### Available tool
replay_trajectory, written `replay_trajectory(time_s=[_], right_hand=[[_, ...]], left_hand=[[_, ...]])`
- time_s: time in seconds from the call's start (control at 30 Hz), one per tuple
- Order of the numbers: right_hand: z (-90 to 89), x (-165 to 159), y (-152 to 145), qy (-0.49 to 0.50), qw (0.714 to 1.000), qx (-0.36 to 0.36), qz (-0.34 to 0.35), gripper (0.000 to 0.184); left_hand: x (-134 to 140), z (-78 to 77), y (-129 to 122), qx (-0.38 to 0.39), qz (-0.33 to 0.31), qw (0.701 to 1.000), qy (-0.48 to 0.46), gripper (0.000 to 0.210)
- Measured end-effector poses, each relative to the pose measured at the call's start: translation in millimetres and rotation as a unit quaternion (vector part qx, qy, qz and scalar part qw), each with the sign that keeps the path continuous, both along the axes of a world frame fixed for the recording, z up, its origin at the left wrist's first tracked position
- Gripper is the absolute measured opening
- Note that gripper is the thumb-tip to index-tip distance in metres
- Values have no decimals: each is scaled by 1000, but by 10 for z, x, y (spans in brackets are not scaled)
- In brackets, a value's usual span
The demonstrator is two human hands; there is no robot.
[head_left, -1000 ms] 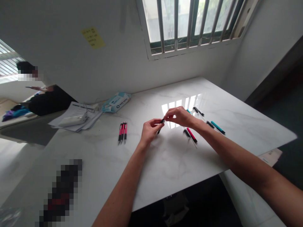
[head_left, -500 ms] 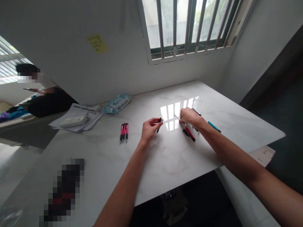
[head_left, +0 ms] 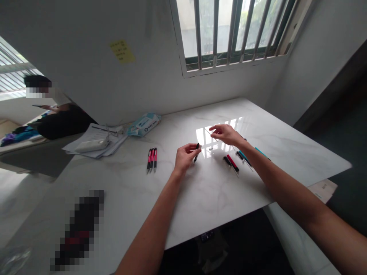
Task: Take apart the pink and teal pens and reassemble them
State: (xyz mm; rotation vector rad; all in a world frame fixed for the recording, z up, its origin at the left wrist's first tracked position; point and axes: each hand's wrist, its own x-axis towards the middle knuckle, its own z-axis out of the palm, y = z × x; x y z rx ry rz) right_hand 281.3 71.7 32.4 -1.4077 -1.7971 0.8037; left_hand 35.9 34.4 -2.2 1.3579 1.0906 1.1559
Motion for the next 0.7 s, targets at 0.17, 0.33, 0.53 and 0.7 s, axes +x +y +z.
replay_trajectory(time_s=[0.17,0.33,0.53,0.7], right_hand=[[22,-192,-49,242,965,2,103,32],[24,-286,-113,262,957,-18,119,34],[79,-247,-111,292,952,11,86,41],[50,-270,-145,258,955,-29,141,36]], left_hand=[[33,-2,-21,-15,-7,1000,-4,51],[19,7,-26,-17,-7,1000,-12,53],[16,26,-30,-11,-4,1000,-9,54],[42,39,-49,-4,-20,1000,-7,52]])
